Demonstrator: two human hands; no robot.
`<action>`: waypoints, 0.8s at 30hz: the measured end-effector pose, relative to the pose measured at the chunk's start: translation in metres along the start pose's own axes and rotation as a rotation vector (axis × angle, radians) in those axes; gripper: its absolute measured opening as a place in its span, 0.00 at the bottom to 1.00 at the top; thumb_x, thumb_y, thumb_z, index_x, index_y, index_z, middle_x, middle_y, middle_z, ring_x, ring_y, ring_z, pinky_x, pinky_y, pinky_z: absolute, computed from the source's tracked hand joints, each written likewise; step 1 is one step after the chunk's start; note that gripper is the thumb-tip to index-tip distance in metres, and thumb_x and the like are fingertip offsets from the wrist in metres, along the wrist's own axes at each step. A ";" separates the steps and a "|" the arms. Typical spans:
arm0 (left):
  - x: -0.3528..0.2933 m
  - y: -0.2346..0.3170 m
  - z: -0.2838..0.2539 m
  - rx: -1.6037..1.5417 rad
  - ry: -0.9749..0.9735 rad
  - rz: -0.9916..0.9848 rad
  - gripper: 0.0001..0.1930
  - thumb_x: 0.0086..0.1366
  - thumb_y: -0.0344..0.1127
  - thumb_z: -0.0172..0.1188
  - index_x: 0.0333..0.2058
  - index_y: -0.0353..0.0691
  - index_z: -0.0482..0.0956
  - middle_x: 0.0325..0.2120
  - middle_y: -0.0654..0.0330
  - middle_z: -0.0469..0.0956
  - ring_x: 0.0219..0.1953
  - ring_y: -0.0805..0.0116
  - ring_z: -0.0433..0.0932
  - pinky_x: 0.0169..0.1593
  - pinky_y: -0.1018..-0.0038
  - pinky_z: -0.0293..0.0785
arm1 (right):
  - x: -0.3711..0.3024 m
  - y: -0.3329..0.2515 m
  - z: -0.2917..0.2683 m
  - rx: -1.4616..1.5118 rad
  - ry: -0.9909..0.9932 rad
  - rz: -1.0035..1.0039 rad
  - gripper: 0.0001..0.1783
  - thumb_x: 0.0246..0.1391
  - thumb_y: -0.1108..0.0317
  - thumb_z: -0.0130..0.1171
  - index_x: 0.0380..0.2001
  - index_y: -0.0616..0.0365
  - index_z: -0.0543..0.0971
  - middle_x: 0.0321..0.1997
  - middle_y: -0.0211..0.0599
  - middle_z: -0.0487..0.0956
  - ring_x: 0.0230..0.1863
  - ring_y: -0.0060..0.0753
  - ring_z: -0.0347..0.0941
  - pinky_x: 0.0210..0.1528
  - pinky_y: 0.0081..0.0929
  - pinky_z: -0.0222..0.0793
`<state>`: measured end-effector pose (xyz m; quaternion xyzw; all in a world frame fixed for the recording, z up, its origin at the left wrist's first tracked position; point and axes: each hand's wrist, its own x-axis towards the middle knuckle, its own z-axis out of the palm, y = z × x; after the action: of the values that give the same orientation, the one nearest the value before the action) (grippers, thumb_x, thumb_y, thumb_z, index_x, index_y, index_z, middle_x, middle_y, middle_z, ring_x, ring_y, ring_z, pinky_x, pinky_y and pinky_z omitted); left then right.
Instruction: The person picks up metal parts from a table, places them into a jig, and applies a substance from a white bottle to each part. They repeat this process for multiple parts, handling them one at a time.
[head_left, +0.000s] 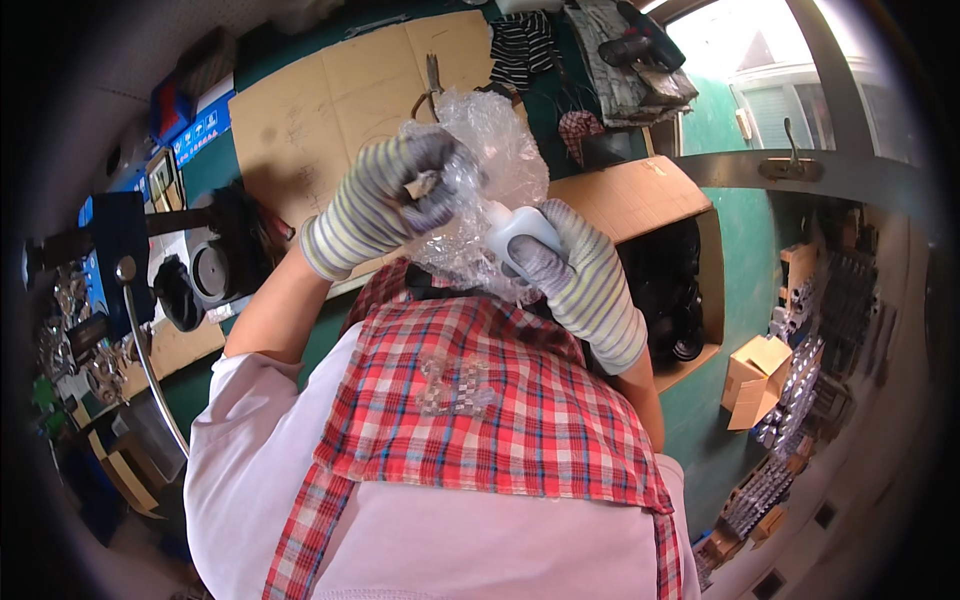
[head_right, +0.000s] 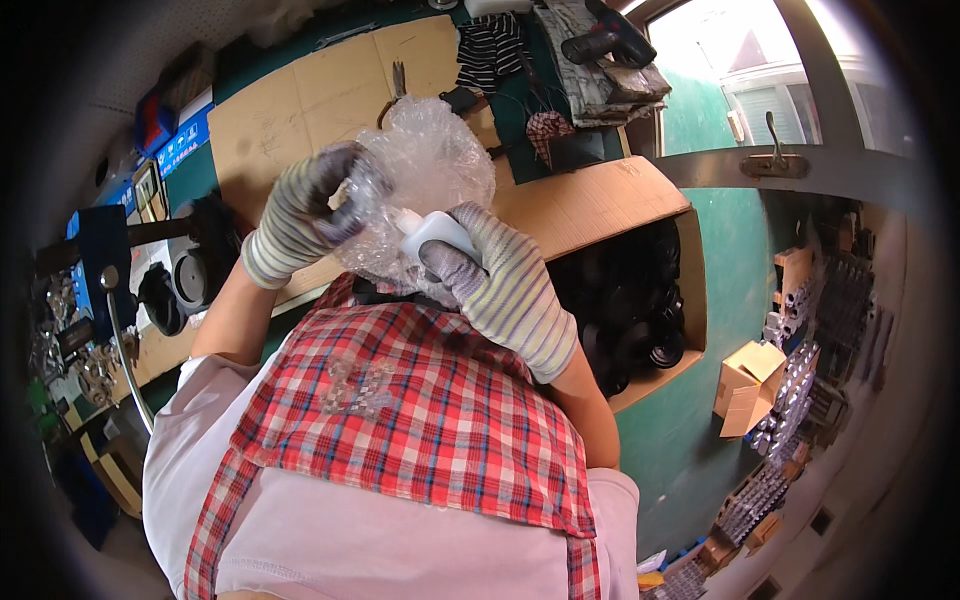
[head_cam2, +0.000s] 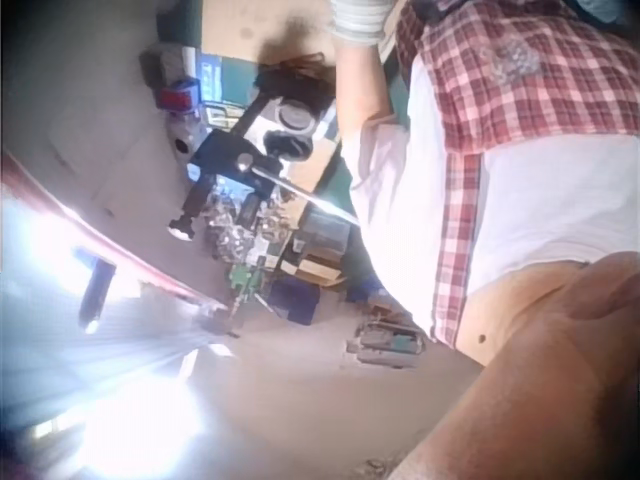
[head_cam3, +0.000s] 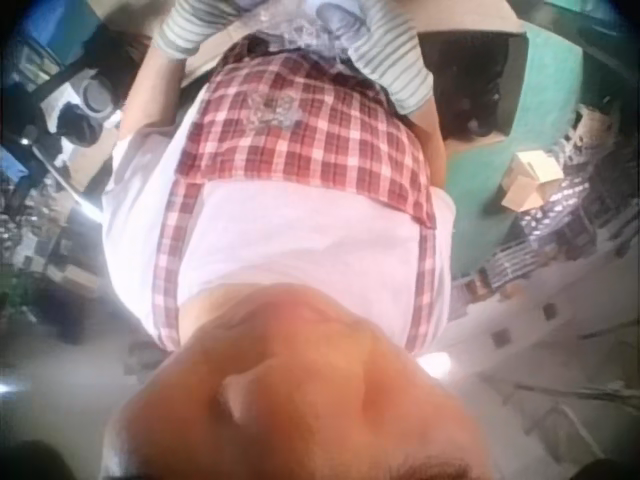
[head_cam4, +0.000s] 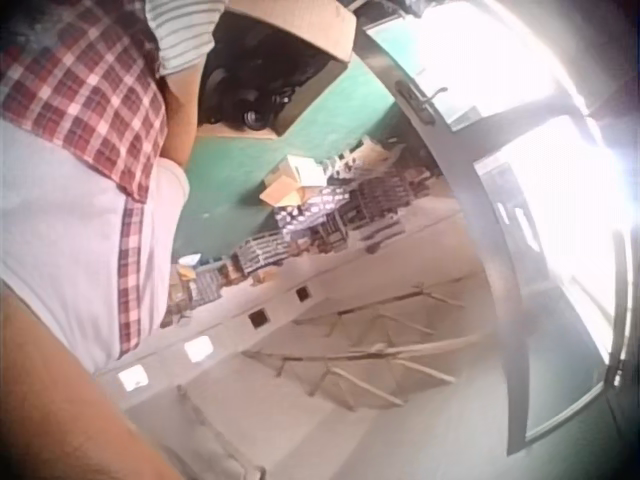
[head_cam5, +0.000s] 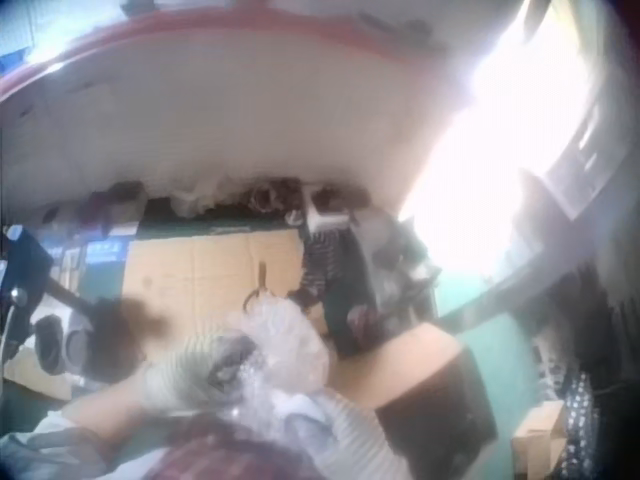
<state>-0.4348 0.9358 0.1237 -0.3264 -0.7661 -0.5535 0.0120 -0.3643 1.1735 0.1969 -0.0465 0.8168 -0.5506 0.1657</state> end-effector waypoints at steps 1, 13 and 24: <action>-0.001 -0.001 -0.001 -0.221 0.041 -0.117 0.19 0.56 0.31 0.69 0.46 0.36 0.78 0.41 0.57 0.81 0.43 0.64 0.80 0.51 0.72 0.73 | -0.001 -0.001 0.001 0.062 0.006 0.018 0.16 0.60 0.59 0.63 0.43 0.61 0.77 0.32 0.42 0.82 0.35 0.34 0.81 0.37 0.30 0.74; 0.010 0.014 0.000 -0.033 -0.032 -0.178 0.20 0.53 0.31 0.71 0.45 0.36 0.78 0.38 0.61 0.81 0.42 0.73 0.78 0.51 0.72 0.73 | 0.008 0.006 -0.002 -0.184 0.090 -0.100 0.18 0.57 0.60 0.64 0.44 0.63 0.77 0.34 0.49 0.81 0.36 0.49 0.80 0.37 0.36 0.75; 0.025 -0.003 0.008 -0.261 -0.015 -0.181 0.17 0.56 0.28 0.66 0.46 0.35 0.78 0.35 0.63 0.80 0.38 0.75 0.76 0.46 0.75 0.74 | 0.008 0.024 0.001 0.189 0.058 0.006 0.19 0.61 0.58 0.62 0.45 0.64 0.76 0.36 0.41 0.81 0.36 0.33 0.81 0.38 0.30 0.76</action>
<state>-0.4529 0.9541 0.1278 -0.2591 -0.7138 -0.6448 -0.0864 -0.3692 1.1797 0.1727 -0.0123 0.7659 -0.6257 0.1472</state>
